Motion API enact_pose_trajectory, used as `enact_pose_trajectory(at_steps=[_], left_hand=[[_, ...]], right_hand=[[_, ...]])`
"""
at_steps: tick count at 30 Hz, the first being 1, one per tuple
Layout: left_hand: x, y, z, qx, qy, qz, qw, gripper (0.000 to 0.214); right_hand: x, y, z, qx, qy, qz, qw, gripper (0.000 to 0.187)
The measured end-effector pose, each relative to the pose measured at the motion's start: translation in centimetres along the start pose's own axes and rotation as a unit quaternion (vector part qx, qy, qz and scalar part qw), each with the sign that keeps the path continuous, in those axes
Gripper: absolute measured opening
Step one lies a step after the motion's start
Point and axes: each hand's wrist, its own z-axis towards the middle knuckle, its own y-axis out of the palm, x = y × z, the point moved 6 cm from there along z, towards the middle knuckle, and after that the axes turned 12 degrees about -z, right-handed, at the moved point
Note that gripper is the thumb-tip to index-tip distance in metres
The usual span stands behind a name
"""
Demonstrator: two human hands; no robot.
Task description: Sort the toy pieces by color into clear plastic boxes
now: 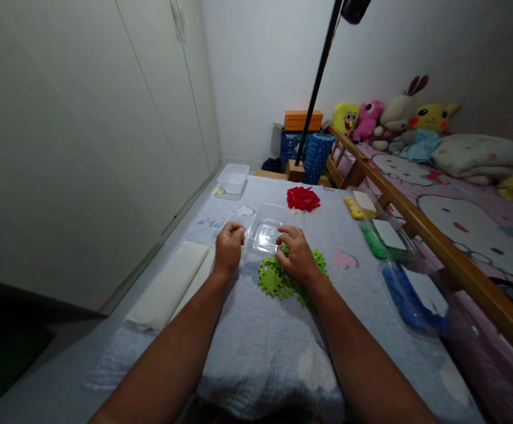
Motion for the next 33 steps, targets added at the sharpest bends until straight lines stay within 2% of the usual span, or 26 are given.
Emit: enact_pose_trajectory(at_steps=[1, 2, 5, 10, 16, 20, 25, 33], left_hand=[[0.4, -0.3, 0.2, 0.014, 0.048, 0.042, 0.998, 0.002], [0.6, -0.5, 0.3, 0.020, 0.088, 0.082, 0.993, 0.009], [0.8, -0.3, 0.3, -0.001, 0.158, 0.172, 0.972, 0.017], [-0.1, 0.4, 0.0, -0.055, 0.168, 0.221, 0.959, 0.023], [-0.7, 0.6, 0.2, -0.071, 0.169, 0.219, 0.958, 0.023], [-0.4, 1.0, 0.0, -0.092, 0.180, 0.214, 0.956, 0.024], [-0.4, 1.3, -0.3, -0.114, 0.192, 0.227, 0.948, 0.020], [-0.4, 1.3, -0.3, -0.118, 0.200, 0.243, 0.942, 0.019]], right_hand=[[0.0, 0.0, 0.0, -0.001, -0.002, 0.002, 1.000, 0.016], [-0.1, 0.0, 0.0, -0.001, -0.003, 0.004, 1.000, 0.017], [-0.1, 0.0, -0.1, -0.001, -0.003, 0.008, 1.000, 0.020], [0.4, -0.4, 0.0, 0.031, 0.005, 0.008, 0.999, 0.028], [3.1, -1.1, 0.1, 0.043, 0.060, -0.046, 0.996, 0.024], [5.4, -0.9, 0.0, -0.006, 0.100, -0.088, 0.991, 0.020], [7.1, -0.4, -0.4, -0.097, 0.113, -0.110, 0.983, 0.018], [6.8, 0.1, -0.7, -0.215, 0.093, -0.065, 0.970, 0.015]])
